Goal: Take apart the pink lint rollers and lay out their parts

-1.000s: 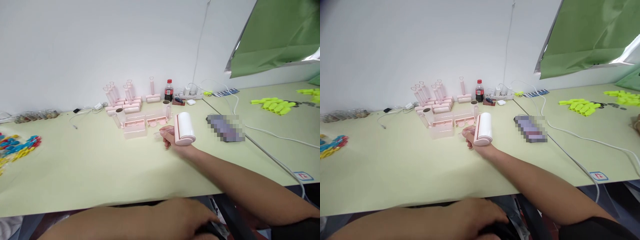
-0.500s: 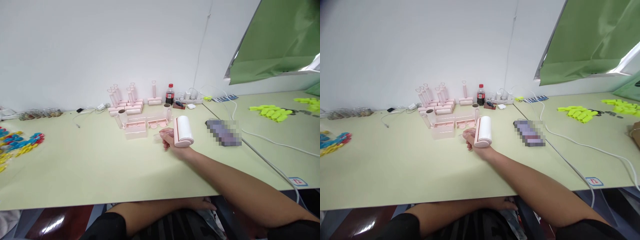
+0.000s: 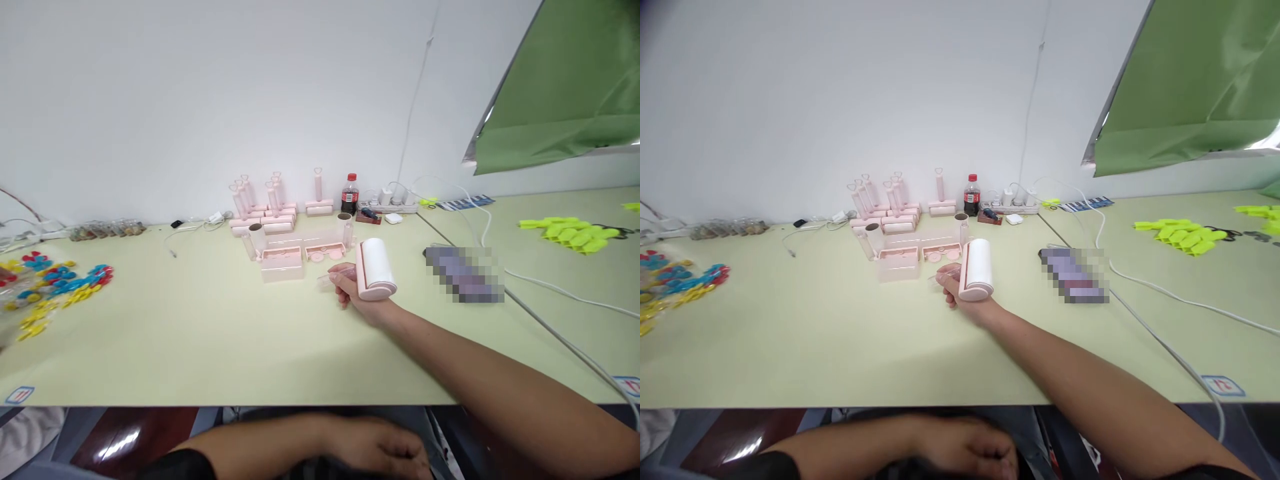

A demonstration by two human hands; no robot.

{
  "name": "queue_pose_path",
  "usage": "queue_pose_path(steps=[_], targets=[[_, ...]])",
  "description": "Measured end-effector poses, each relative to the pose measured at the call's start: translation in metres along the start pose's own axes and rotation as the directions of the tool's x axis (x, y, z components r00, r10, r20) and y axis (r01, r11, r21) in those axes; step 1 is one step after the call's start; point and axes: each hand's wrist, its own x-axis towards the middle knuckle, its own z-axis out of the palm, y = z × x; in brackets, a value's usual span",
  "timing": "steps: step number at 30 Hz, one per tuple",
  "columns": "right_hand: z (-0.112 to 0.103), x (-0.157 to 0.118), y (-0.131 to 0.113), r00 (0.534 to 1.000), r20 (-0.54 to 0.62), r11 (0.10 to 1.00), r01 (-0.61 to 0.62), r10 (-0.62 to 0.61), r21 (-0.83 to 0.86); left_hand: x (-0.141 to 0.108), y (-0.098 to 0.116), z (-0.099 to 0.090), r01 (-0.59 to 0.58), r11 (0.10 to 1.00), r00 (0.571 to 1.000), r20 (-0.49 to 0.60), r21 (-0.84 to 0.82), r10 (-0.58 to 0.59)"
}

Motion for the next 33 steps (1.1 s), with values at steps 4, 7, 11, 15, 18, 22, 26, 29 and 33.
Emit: queue_pose_path(steps=[4, 7, 11, 15, 18, 22, 26, 29, 33], targets=[[0.002, 0.000, 0.002, 0.999, 0.005, 0.999, -0.047, 0.047, -0.024, -0.083, 0.050, -0.024, -0.045, 0.986, 0.967, -0.243, 0.161, 0.083], [0.003, -0.002, -0.001, 0.999, 0.013, 0.999, -0.039, 0.039, -0.006, -0.131, 0.058, -0.077, 0.373, 0.893, 0.656, -0.753, 0.252, -0.062], [0.002, -0.002, -0.003, 0.999, 0.007, 0.999, -0.041, 0.041, 0.027, -0.159, 0.024, -0.145, 0.684, 0.700, 0.427, -0.890, 0.203, -0.159], [-0.003, 0.003, -0.003, 0.984, 0.009, 0.973, -0.179, 0.179, 0.149, -0.161, 0.002, -0.166, 0.735, 0.538, 0.532, -0.843, 0.412, -0.080], [-0.008, 0.008, -0.003, 0.965, 0.037, 0.934, -0.261, 0.260, 0.245, -0.161, 0.003, -0.161, 0.756, 0.467, 0.546, -0.836, 0.460, -0.060], [-0.011, 0.010, -0.005, 0.966, 0.021, 0.922, -0.253, 0.258, 0.293, -0.162, 0.012, -0.155, 0.780, 0.498, 0.465, -0.884, 0.379, -0.054], [-0.008, 0.008, -0.005, 0.970, 0.005, 0.924, -0.234, 0.244, 0.303, -0.156, 0.014, -0.155, 0.765, 0.508, 0.510, -0.854, 0.397, -0.101], [-0.005, 0.005, -0.005, 0.980, -0.007, 0.936, -0.186, 0.198, 0.299, -0.145, 0.015, -0.160, 0.725, 0.549, 0.554, -0.826, 0.417, -0.104], [0.000, -0.001, -0.007, 0.996, 0.045, 0.956, -0.092, 0.083, 0.277, -0.124, 0.024, -0.168, 0.601, 0.706, 0.517, -0.856, 0.375, 0.015]])
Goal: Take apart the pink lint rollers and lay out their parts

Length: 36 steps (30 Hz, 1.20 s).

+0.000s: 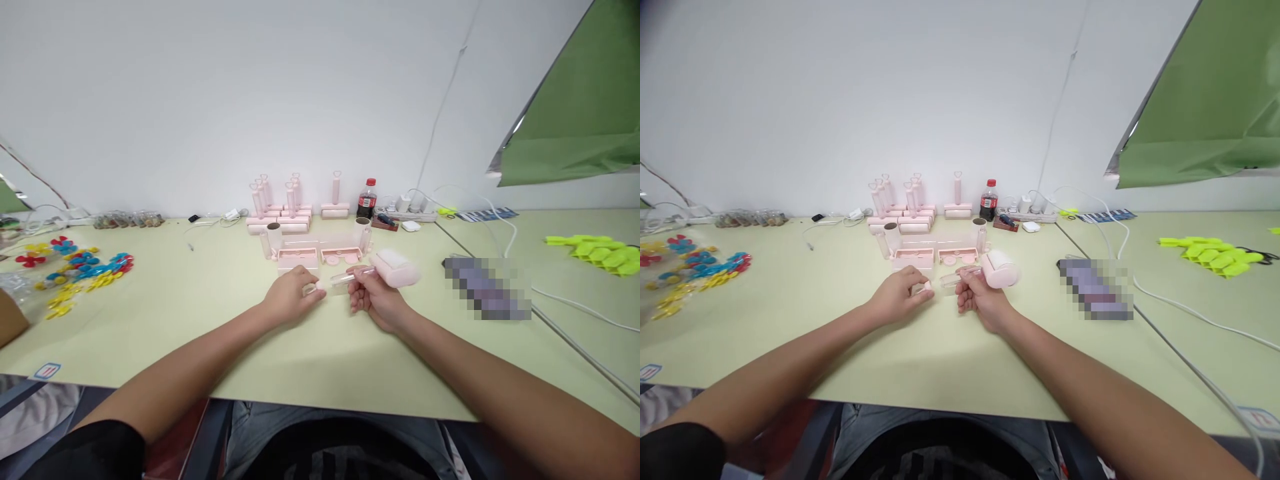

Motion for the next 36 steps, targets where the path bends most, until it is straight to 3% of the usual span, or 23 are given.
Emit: queue_pose_path(steps=[5, 15, 27, 31, 36], targets=[[-0.001, -0.006, 0.000, 0.984, 0.121, 0.991, 0.132, -0.128, -0.026, 0.010, 0.017, 0.001, -0.098, 0.984, 0.995, -0.015, -0.150, 0.097], [-0.001, -0.015, -0.004, 0.973, 0.175, 0.977, 0.174, -0.152, -0.122, 0.000, 0.011, 0.002, -0.284, 0.955, 0.956, -0.097, -0.088, 0.275], [0.013, -0.024, 0.003, 0.978, 0.104, 0.983, 0.178, -0.181, 0.039, -0.006, 0.013, 0.021, -0.323, 0.937, 0.935, -0.199, -0.134, 0.294], [0.019, -0.028, 0.002, 0.975, 0.094, 0.977, 0.196, -0.203, 0.083, -0.011, 0.018, 0.032, -0.303, 0.923, 0.930, -0.284, -0.237, 0.233], [0.020, -0.030, 0.000, 0.960, 0.144, 0.966, 0.222, -0.240, 0.132, -0.016, 0.030, 0.038, -0.323, 0.912, 0.895, -0.395, -0.252, 0.208]])
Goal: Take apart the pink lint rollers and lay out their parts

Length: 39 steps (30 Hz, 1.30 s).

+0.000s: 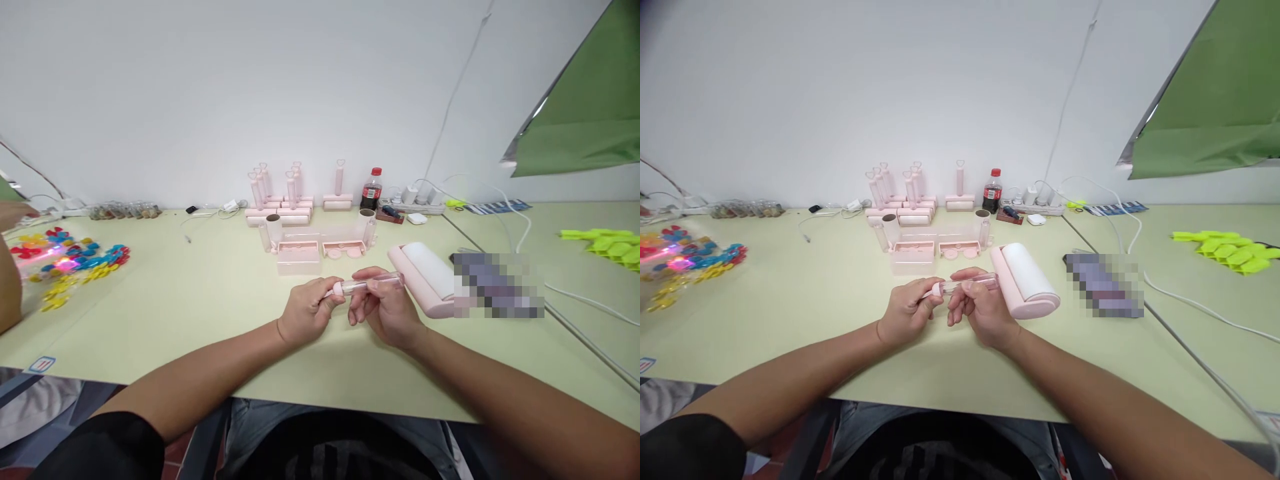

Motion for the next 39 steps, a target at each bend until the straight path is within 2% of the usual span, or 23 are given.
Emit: queue_pose_path(steps=[3, 6, 11, 15, 17, 20, 22, 24, 26, 28, 31, 33, 36, 39], targets=[[-0.006, 0.002, 0.001, 1.000, 0.015, 0.999, 0.019, -0.019, -0.029, 0.004, 0.001, 0.000, 0.009, 0.999, 1.000, 0.023, -0.049, -0.008], [-0.011, 0.006, 0.001, 0.999, 0.031, 0.995, 0.019, -0.016, -0.097, 0.010, -0.008, -0.002, -0.003, 0.998, 0.998, 0.055, -0.064, 0.007], [-0.011, 0.013, 0.002, 0.999, -0.031, 0.989, 0.020, -0.025, -0.145, 0.014, -0.028, 0.001, -0.121, 0.989, 0.992, -0.010, 0.081, 0.122], [-0.009, 0.015, 0.004, 0.998, -0.066, 0.985, 0.010, -0.022, -0.173, 0.016, -0.032, 0.003, -0.138, 0.981, 0.990, 0.012, 0.136, 0.138], [-0.011, 0.016, 0.005, 0.996, -0.085, 0.978, 0.015, -0.034, -0.210, 0.020, -0.033, -0.001, -0.142, 0.975, 0.990, 0.044, 0.169, 0.136], [-0.017, 0.018, 0.003, 0.981, -0.144, 0.931, 0.068, -0.128, -0.359, 0.028, -0.038, -0.017, -0.182, 0.936, 0.975, 0.182, 0.302, 0.131], [-0.022, 0.018, -0.002, 0.961, -0.177, 0.864, 0.098, -0.210, -0.494, 0.032, -0.043, -0.030, -0.143, 0.879, 0.966, 0.256, 0.455, 0.025], [-0.026, 0.017, -0.009, 0.956, -0.188, 0.814, 0.080, -0.226, -0.575, 0.034, -0.049, -0.041, -0.040, 0.802, 0.952, 0.267, 0.596, -0.151], [-0.028, 0.015, -0.015, 0.970, -0.185, 0.777, 0.005, -0.156, -0.629, 0.033, -0.054, -0.049, 0.028, 0.740, 0.916, 0.280, 0.672, -0.289], [-0.027, 0.012, -0.019, 0.982, -0.173, 0.730, -0.060, -0.081, -0.681, 0.032, -0.056, -0.054, 0.052, 0.724, 0.882, 0.308, 0.687, -0.356], [-0.024, 0.011, -0.019, 0.996, -0.088, 0.704, -0.060, -0.005, -0.708, 0.031, -0.057, -0.063, 0.123, 0.775, 0.853, 0.333, 0.620, -0.403], [-0.022, 0.011, -0.017, 0.998, -0.026, 0.721, -0.065, 0.065, -0.690, 0.033, -0.059, -0.070, 0.236, 0.837, 0.851, 0.312, 0.493, -0.423], [-0.023, 0.010, -0.012, 0.980, 0.071, 0.726, -0.089, 0.188, -0.682, 0.036, -0.061, -0.078, 0.459, 0.883, 0.848, 0.251, 0.096, -0.468], [-0.024, 0.009, -0.008, 0.946, 0.181, 0.727, -0.076, 0.269, -0.683, 0.041, -0.056, -0.081, 0.545, 0.780, 0.837, 0.256, -0.309, -0.484]])
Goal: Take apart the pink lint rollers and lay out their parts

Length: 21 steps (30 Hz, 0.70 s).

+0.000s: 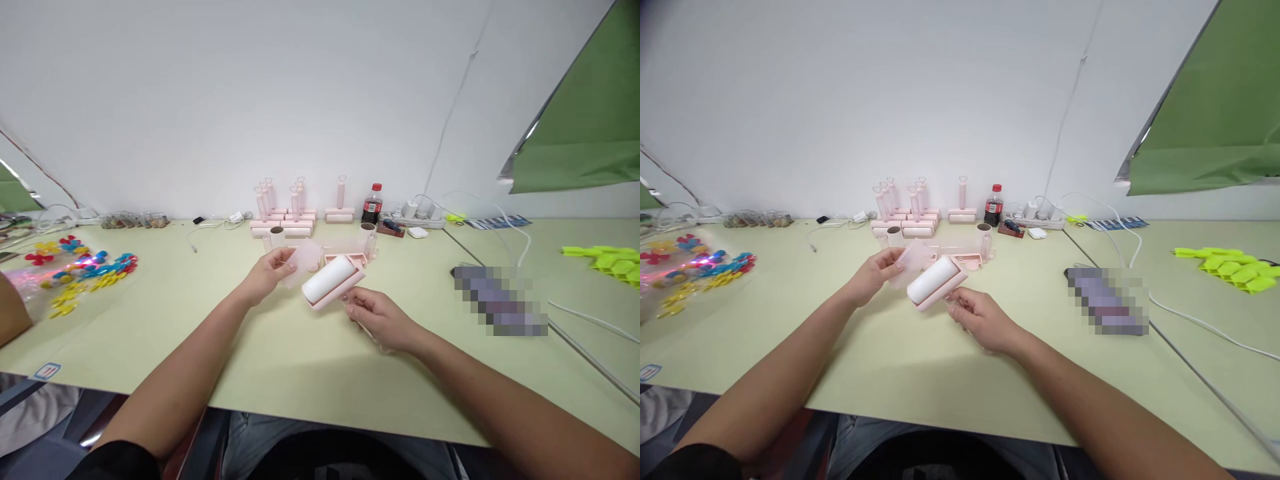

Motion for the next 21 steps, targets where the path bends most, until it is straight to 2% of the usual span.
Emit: queue_pose_path(steps=[2, 5, 9, 12, 15, 18, 21], targets=[[0.002, -0.001, 0.001, 0.999, 0.045, 1.000, -0.006, 0.006, 0.008, -0.002, 0.007, 0.004, -0.023, 0.991, 0.999, 0.023, -0.134, 0.026], [0.006, -0.003, -0.002, 0.997, 0.037, 0.997, -0.063, 0.062, 0.031, -0.006, 0.017, 0.012, -0.056, 0.976, 0.997, 0.045, -0.212, 0.067], [0.009, -0.006, -0.006, 0.994, -0.010, 0.992, -0.106, 0.107, 0.073, -0.008, 0.018, 0.019, -0.079, 0.969, 0.993, 0.065, -0.236, 0.096], [0.011, -0.005, -0.005, 0.993, -0.036, 0.987, -0.109, 0.114, 0.117, -0.008, 0.011, 0.026, -0.064, 0.973, 0.984, 0.150, -0.223, 0.099], [0.014, -0.002, -0.004, 0.986, -0.083, 0.978, -0.132, 0.147, 0.162, -0.010, 0.004, 0.036, -0.080, 0.979, 0.981, 0.159, -0.188, 0.111], [0.015, 0.000, -0.009, 0.977, -0.115, 0.969, -0.155, 0.179, 0.193, -0.010, 0.001, 0.044, -0.128, 0.987, 0.987, 0.082, -0.101, 0.136], [0.011, 0.007, -0.023, 0.957, -0.171, 0.939, -0.179, 0.236, 0.294, -0.007, 0.001, 0.043, -0.153, 0.983, 0.980, -0.141, -0.104, 0.138]])
